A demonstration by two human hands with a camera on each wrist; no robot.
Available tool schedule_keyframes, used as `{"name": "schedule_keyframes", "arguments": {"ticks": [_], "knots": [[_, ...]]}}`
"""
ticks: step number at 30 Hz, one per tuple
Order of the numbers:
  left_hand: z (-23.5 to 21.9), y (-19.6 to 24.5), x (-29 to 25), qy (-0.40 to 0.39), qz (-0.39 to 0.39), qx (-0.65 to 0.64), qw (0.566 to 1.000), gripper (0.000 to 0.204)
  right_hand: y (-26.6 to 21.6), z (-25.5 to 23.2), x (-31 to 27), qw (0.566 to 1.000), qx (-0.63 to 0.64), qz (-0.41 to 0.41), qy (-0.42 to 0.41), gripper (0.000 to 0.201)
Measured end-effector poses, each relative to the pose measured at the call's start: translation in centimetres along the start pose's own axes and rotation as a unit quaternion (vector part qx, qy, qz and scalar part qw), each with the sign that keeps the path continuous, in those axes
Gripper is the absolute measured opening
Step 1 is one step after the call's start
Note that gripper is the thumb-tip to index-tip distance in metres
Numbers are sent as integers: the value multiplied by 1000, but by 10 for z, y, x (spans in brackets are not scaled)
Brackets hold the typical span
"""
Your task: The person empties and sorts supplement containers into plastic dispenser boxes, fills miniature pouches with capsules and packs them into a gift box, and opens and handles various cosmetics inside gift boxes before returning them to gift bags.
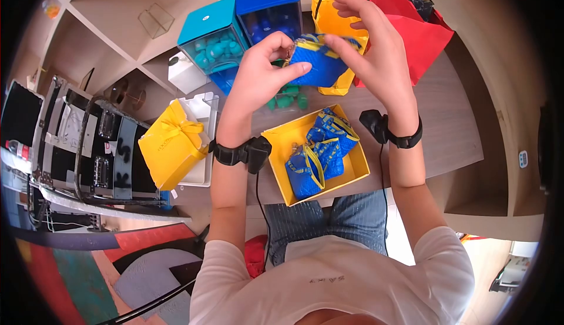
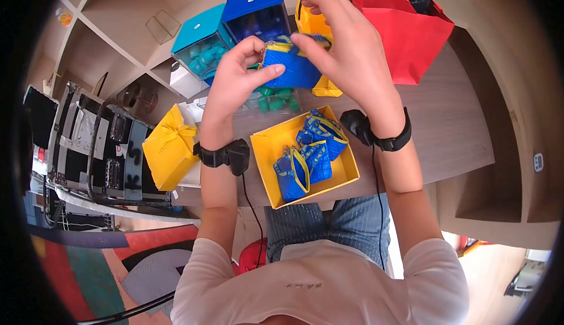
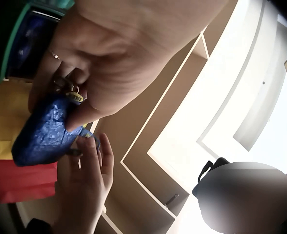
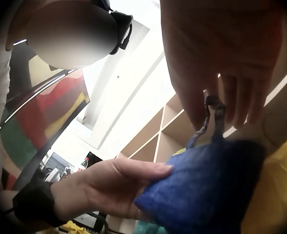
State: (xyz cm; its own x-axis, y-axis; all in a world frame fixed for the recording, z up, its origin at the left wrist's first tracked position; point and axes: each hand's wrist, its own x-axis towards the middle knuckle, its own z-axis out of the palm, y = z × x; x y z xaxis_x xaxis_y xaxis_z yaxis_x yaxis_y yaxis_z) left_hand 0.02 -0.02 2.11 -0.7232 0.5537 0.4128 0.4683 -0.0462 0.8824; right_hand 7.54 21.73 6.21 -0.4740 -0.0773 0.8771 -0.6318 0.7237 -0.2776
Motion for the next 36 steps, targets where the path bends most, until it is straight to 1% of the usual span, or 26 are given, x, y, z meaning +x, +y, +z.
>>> {"name": "schedule_keyframes", "arguments": {"ticks": [1,2,4,5,7,11,13,17,20,22,23,25,26,28,29,31,35,36], "knots": [[0,3,0,-15,10,48,999,31,-2,-1,0,1000,21,-8,-8,52],[1,5,-2,-14,10,47,999,31,-4,-3,1,1000,21,-8,-10,52],[6,15,-4,9,-20,14,1000,29,-6,-4,1,996,21,-54,-74,49],[8,14,-4,9,-21,13,1000,29,-6,-3,0,996,21,-53,-75,49],[9,10,-2,3,44,-55,998,30,-9,-1,-1,990,18,-78,-116,43],[1,4,-1,7,57,-11,998,31,-11,5,-1,991,24,-74,-111,39],[1,7,-2,15,37,0,999,29,-8,8,-1,991,44,-76,-103,35],[6,14,-2,28,18,-11,999,28,-7,10,-4,991,29,-62,-112,28],[8,15,-3,21,12,26,999,32,-6,11,-4,994,4,-59,-96,22],[10,21,-4,19,-3,82,996,31,-4,13,-4,994,-4,-83,-72,19],[11,21,-4,20,-3,82,996,31,-3,14,-4,994,-4,-84,-72,19],[11,21,-5,16,0,74,997,31,-3,15,-4,997,0,-70,-36,15],[11,21,-5,16,0,74,997,31,-3,16,-4,997,-1,-70,-36,15],[10,20,-5,17,9,7,1000,31,-5,16,-3,999,11,-36,12,12],[9,16,-4,16,9,7,1000,31,-5,16,-3,999,10,-36,12,12],[5,7,-3,15,52,52,997,35,-3,16,-5,999,36,21,18,12],[1,4,-3,-3,53,34,998,35,7,12,-7,996,74,49,9,15],[3,7,-4,-12,39,28,999,32,7,9,-7,983,141,113,-24,14]]}}
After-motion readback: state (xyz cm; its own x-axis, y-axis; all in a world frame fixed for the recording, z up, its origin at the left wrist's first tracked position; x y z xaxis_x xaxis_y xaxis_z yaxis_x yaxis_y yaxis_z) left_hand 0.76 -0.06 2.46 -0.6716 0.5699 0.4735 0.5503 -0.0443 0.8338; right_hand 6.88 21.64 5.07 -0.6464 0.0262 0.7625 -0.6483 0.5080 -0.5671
